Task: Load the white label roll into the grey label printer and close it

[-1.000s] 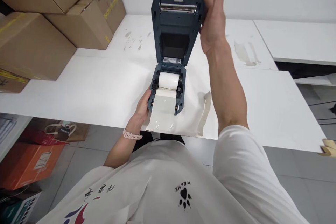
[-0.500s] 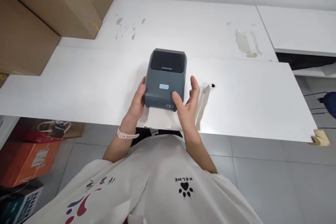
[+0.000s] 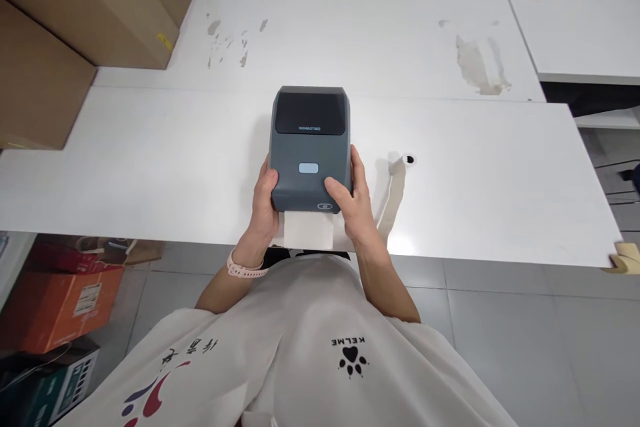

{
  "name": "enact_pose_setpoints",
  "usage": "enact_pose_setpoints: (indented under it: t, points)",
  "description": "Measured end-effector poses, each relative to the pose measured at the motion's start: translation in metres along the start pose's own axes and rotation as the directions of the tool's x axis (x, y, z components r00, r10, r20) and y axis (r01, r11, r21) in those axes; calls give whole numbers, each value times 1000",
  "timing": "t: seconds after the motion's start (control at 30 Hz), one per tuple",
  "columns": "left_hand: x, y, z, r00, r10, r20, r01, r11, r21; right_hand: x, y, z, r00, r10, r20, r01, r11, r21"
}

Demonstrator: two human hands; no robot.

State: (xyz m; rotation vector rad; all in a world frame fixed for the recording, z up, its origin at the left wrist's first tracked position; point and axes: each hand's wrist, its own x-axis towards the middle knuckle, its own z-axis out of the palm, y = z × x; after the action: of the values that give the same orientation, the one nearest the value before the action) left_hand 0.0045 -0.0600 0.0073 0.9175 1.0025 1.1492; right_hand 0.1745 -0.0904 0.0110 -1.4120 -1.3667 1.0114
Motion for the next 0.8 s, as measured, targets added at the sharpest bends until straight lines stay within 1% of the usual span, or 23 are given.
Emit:
enact_pose_setpoints:
  t: [0.13,0.2,0.27,0.37,0.43,0.5,0.53,0.57,0.6,0.63,0.67,0.7,0.73,0.8]
  points:
    - [-8,-2,7,998,-21,-66,19,999,-29,4,3,-6,999,32,11,-32,999,23]
    - [-9,-3,6,997,4,-83,-4,1000,2,3,4,-5,999,36,-8,-35,999,41]
    - [-7,-3,4,995,57,-81,-53,997,55,2,7,-3,999,25,-31,-24,998,58]
    - [-1,-3,0,989,132,-67,-124,986,112,1,12,-1,999,-3,-46,4,1000,21]
    - [1,-2,-3,988,146,-51,-139,982,125,2,14,-1,999,-2,-42,2,1000,7]
    - [-4,-3,-7,990,126,-61,-116,983,142,3,14,-1,999,21,-46,-18,998,68]
    - [-9,-5,-9,988,119,-99,-101,981,166,3,13,-1,998,39,-55,-32,992,125]
    - [-17,-7,-12,979,122,-163,-89,977,194,3,12,-1,996,61,-65,-48,981,189]
    - [-26,-11,-14,957,147,-251,-89,969,229,3,10,-1,994,85,-74,-64,966,249]
    - [-36,-15,-16,919,197,-341,-105,957,270,3,9,0,991,109,-79,-81,951,298]
    - [-46,-18,-17,889,237,-393,-128,950,284,3,7,0,988,128,-84,-93,938,335]
    - [-56,-21,-17,898,243,-368,-140,948,284,3,6,0,986,139,-88,-99,929,357]
    - [-65,-24,-17,927,222,-302,-136,950,283,4,5,1,986,142,-92,-99,924,370]
    - [-77,-24,-12,984,116,-133,-77,961,266,4,3,1,985,139,-100,-92,921,377]
